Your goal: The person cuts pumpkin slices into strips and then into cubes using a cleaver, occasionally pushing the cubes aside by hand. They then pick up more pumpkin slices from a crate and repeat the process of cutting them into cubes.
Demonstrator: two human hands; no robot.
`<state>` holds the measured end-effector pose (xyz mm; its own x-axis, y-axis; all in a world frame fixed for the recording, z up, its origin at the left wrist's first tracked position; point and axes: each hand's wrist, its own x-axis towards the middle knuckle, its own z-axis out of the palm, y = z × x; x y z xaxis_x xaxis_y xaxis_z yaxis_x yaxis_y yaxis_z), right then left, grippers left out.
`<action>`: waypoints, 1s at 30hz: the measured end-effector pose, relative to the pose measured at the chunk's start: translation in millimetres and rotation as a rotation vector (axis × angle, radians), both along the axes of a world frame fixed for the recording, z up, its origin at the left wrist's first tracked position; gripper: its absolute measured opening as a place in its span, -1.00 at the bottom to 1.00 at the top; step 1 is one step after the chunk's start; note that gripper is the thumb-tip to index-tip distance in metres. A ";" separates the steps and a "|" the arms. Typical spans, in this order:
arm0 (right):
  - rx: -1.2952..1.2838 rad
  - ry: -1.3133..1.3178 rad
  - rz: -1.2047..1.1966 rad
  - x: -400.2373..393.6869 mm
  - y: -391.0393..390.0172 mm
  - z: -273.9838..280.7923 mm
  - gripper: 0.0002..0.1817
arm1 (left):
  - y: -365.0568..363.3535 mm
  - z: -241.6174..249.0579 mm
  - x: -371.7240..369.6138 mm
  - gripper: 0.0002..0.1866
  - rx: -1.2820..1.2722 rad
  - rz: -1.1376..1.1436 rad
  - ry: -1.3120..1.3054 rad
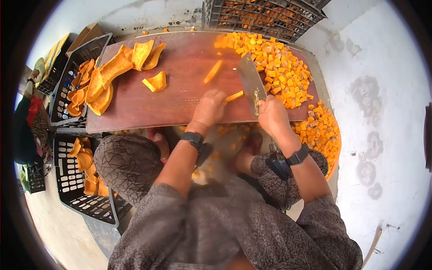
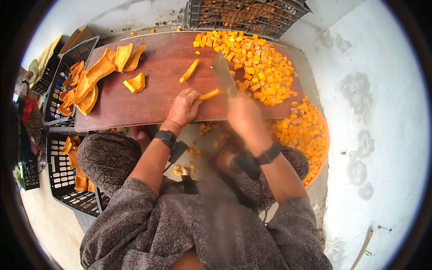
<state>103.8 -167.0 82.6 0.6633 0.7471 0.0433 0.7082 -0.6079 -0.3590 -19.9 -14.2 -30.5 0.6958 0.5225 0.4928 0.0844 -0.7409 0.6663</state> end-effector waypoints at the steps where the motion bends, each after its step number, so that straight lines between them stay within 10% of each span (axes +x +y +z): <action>1: -0.010 0.010 0.048 -6.4 -2.4 6.0 -0.74 | 0.1 0.5 0.0 -0.91 -0.001 -0.003 -0.002; 30: -0.031 0.035 0.170 -15.7 11.2 -9.0 -0.73 | 4.1 -1.0 3.2 -0.94 -0.026 0.022 0.036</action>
<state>88.1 -155.8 73.6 0.5281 0.8492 -0.0019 0.7892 -0.4916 -0.3680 -16.7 -10.1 -31.6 0.7014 0.5498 0.4536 0.1246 -0.7212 0.6815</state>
